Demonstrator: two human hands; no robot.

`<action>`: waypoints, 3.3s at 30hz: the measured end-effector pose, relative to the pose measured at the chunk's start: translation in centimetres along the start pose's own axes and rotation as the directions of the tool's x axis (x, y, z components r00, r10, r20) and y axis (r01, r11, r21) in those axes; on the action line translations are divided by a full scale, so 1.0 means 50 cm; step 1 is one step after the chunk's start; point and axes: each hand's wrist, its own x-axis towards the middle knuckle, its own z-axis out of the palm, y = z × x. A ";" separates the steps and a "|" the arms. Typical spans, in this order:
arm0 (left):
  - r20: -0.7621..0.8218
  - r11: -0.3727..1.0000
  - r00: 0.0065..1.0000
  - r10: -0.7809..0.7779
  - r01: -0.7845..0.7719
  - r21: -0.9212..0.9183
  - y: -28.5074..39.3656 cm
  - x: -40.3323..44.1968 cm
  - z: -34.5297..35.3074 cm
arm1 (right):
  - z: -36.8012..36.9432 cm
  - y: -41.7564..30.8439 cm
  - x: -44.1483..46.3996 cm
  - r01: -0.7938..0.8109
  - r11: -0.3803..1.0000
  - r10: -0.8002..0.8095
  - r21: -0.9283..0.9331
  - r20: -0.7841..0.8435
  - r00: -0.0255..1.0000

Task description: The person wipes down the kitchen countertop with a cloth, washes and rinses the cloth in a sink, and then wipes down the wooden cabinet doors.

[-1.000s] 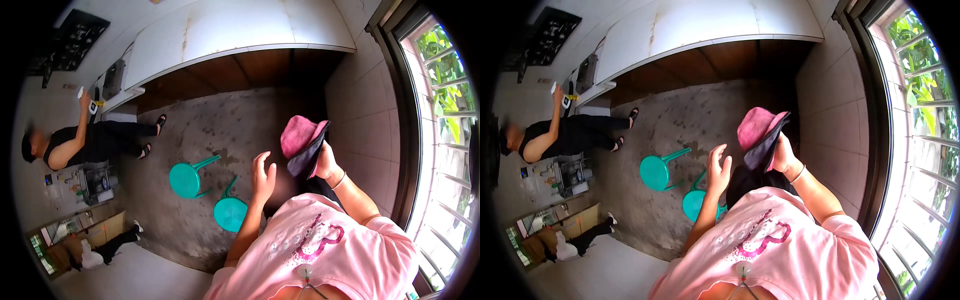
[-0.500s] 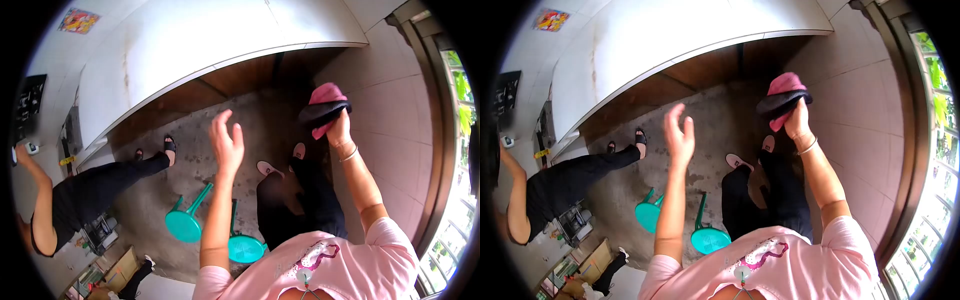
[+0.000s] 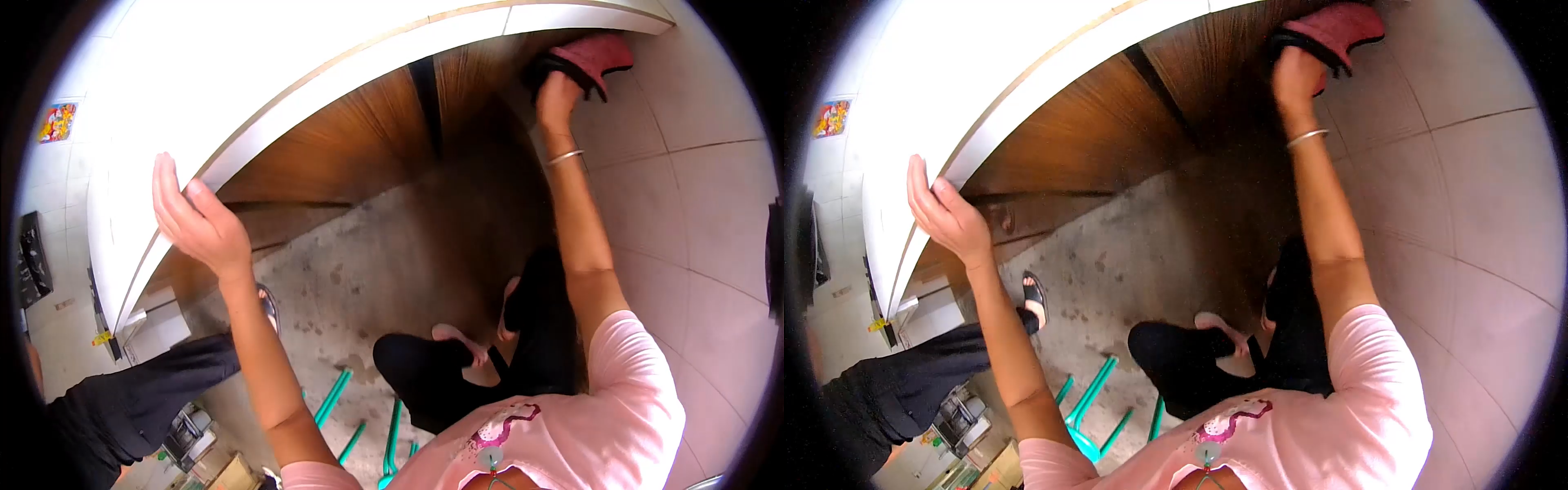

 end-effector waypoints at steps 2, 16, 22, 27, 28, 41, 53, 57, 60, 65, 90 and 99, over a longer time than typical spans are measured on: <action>-0.063 0.997 0.997 0.041 -0.037 0.072 -0.011 -0.006 0.022 | 0.068 -0.044 -0.043 -0.163 0.965 0.161 0.206 0.025 0.987; -0.411 0.927 0.888 0.208 -0.045 0.373 -0.049 -0.011 0.100 | 0.030 0.101 0.020 0.266 0.963 -0.255 0.038 -0.174 0.951; -0.452 0.910 0.853 0.261 -0.062 0.410 -0.055 -0.012 0.104 | -0.003 0.031 0.090 -0.105 0.964 0.249 -0.245 0.681 0.689; -0.425 0.915 0.863 0.272 -0.096 0.391 -0.050 -0.014 0.103 | 0.027 -0.280 -0.052 0.229 0.973 -0.226 0.012 -0.106 0.968; -0.410 0.911 0.866 0.287 -0.113 0.398 -0.055 -0.015 0.102 | 0.030 -0.306 -0.053 0.237 0.961 -0.249 -0.145 -0.069 0.966; -0.437 0.894 0.868 0.235 -0.016 0.448 -0.065 -0.032 0.101 | -0.021 -0.244 -0.207 0.177 0.817 -0.339 0.549 0.209 0.917; -0.431 0.867 0.829 0.357 -0.122 0.483 -0.077 -0.024 0.103 | 0.041 -0.194 -0.173 0.402 0.833 -0.431 0.381 -0.010 0.903; -0.429 0.861 0.819 0.381 -0.145 0.487 -0.103 -0.017 0.099 | 0.060 -0.049 -0.136 -0.235 0.634 0.002 0.737 0.302 0.953; -0.450 0.874 0.821 0.352 -0.115 0.473 -0.101 -0.016 0.106 | 0.050 0.113 -0.091 0.186 0.935 -0.130 0.303 -0.195 0.972; -0.502 0.850 0.769 0.396 -0.100 0.517 -0.121 -0.010 0.109 | 0.072 0.079 0.001 -0.015 0.994 0.018 0.109 -0.026 0.999; -0.234 0.830 0.899 0.372 -0.209 0.518 -0.177 -0.031 0.071 | 0.287 0.082 -0.754 -0.455 -0.875 0.295 0.167 0.928 -0.228; -0.239 0.805 0.899 0.367 -0.178 0.566 -0.135 -0.057 0.091 | 0.289 0.393 -0.500 -0.825 0.092 0.914 0.557 0.282 0.292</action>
